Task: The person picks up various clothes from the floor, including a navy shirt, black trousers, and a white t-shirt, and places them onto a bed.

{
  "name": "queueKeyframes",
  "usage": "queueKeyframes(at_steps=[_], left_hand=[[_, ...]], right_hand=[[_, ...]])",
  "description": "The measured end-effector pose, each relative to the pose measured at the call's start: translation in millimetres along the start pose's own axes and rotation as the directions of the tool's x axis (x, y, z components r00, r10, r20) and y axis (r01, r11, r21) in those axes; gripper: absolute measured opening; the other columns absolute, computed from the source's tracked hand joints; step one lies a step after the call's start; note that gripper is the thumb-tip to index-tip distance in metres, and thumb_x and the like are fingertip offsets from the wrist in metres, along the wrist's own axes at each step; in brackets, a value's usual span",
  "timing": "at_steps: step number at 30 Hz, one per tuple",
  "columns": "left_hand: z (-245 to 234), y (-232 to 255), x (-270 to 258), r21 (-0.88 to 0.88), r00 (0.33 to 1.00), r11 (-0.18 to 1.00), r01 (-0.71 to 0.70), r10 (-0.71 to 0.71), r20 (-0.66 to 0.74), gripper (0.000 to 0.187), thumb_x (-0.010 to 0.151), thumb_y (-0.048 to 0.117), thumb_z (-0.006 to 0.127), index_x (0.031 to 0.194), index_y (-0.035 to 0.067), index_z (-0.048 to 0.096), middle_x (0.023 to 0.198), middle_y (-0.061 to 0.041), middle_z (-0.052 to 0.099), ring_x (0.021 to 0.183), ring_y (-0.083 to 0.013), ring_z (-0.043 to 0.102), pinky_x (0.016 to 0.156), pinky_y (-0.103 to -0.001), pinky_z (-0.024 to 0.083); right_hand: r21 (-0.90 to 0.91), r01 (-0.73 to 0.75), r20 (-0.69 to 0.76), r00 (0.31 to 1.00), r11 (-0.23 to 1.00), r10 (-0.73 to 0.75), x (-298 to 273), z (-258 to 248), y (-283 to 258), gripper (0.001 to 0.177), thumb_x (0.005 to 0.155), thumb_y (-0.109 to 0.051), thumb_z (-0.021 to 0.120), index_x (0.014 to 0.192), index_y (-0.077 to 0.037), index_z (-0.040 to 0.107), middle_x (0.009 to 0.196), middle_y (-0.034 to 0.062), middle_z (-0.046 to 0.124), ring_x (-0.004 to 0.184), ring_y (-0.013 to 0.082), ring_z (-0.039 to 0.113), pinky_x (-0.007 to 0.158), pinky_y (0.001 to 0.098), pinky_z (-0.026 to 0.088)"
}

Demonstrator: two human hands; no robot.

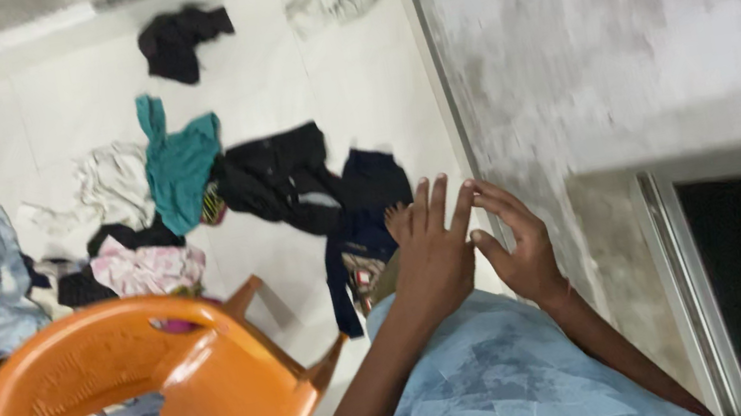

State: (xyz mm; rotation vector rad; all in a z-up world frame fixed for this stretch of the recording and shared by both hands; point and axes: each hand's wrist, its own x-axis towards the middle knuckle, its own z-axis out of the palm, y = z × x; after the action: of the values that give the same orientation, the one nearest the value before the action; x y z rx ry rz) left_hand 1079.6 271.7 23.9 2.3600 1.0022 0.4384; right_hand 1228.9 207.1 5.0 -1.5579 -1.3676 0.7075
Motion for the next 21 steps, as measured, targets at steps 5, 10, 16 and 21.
queueKeyframes(at_steps=[5,10,16,21], left_hand=[[-19.9,-47.7,76.7,-0.029,0.999,0.999,-0.041,0.040,-0.038,0.076,0.087,0.014,0.065,0.156,0.000,0.035,0.161,-0.028,0.035,0.152,-0.0470,0.030,0.119,-0.059,0.029],[-41.2,-84.9,130.6,-0.071,1.000,0.997,0.023,-0.023,-0.001,0.070,0.091,0.016,0.063,0.154,0.001,0.038,0.157,-0.031,0.034,0.149,-0.0495,0.029,0.114,-0.059,0.031],[-53.2,-123.1,197.5,-0.106,0.996,0.994,0.020,-0.030,-0.088,0.067,0.095,0.008,0.060,0.158,0.002,0.037,0.166,-0.028,0.034,0.155,-0.0466,0.030,0.125,-0.056,0.030],[-64.0,-158.3,272.2,-0.167,0.988,0.974,0.151,-0.145,0.048,0.077,0.082,0.009,0.068,0.153,0.004,0.038,0.159,-0.031,0.031,0.149,-0.0498,0.026,0.114,-0.056,0.031]], right_hand=[[-0.094,0.086,0.044,0.996,0.992,-0.082,94.8,7.9,18.5,0.053,0.085,-0.002,0.074,0.136,-0.001,0.060,0.149,0.0169,0.056,0.142,0.0336,0.052,0.116,0.0410,0.043],[-0.055,0.069,0.073,0.995,0.996,-0.065,169.2,16.7,35.4,0.046,0.086,-0.002,0.075,0.131,-0.004,0.063,0.148,0.0157,0.059,0.140,0.0322,0.055,0.115,0.0397,0.045],[0.181,0.020,0.048,0.998,0.983,-0.029,247.0,39.2,64.8,0.042,0.089,0.000,0.074,0.130,-0.003,0.064,0.147,0.0125,0.060,0.139,0.0270,0.056,0.117,0.0383,0.045],[0.220,-0.073,0.100,0.994,0.973,0.052,340.3,39.6,101.4,0.026,0.087,0.002,0.073,0.113,-0.002,0.070,0.147,0.0113,0.061,0.133,0.0241,0.059,0.112,0.0362,0.047]])
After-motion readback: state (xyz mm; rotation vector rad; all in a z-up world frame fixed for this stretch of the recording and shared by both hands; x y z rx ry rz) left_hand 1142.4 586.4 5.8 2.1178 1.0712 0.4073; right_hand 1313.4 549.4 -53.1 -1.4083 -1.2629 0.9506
